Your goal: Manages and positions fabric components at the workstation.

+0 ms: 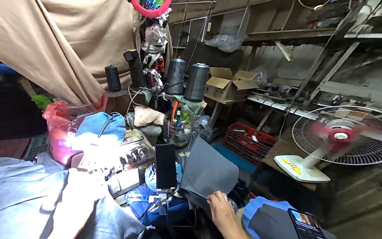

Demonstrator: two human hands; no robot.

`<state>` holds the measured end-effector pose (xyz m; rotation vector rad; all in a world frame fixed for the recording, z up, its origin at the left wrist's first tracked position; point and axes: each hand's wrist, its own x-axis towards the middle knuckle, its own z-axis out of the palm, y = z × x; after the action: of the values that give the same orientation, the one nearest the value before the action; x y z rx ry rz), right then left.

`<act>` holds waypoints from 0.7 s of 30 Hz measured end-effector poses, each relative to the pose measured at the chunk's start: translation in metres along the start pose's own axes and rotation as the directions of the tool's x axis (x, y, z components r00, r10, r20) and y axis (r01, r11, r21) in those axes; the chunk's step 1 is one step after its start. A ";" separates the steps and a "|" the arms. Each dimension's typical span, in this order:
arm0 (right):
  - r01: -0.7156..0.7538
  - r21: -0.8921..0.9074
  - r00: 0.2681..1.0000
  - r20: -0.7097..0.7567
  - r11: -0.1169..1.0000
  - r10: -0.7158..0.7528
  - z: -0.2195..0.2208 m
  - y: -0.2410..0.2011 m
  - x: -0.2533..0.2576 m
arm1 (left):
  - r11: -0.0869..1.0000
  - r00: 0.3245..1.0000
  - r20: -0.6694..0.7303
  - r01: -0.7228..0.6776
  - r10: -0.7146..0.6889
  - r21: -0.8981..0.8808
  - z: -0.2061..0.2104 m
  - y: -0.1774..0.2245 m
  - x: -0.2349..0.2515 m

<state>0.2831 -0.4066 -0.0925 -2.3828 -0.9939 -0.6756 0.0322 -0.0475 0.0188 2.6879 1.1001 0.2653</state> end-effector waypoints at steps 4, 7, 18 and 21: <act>-0.084 -0.009 0.984 0.154 0.996 0.084 -0.026 -0.015 0.013 | 0.999 0.998 -0.043 -0.034 0.034 -0.006 0.012 -0.010 0.005; 0.000 -0.044 0.987 0.162 0.999 0.007 -0.021 -0.005 0.014 | 0.994 0.983 -0.154 -0.107 0.103 -0.016 0.028 -0.027 0.011; -0.094 0.057 0.975 0.207 0.994 0.081 -0.014 0.012 0.026 | 0.997 0.992 -0.101 -0.074 0.070 -0.029 0.008 -0.010 0.004; -0.106 0.101 0.983 0.161 0.989 0.088 -0.010 0.014 0.026 | 1.000 1.000 0.023 -0.017 0.017 0.009 -0.008 0.005 0.001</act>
<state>0.3075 -0.4079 -0.0726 -2.3977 -0.9446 -0.3933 0.0342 -0.0494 0.0277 2.7027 1.0750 0.2326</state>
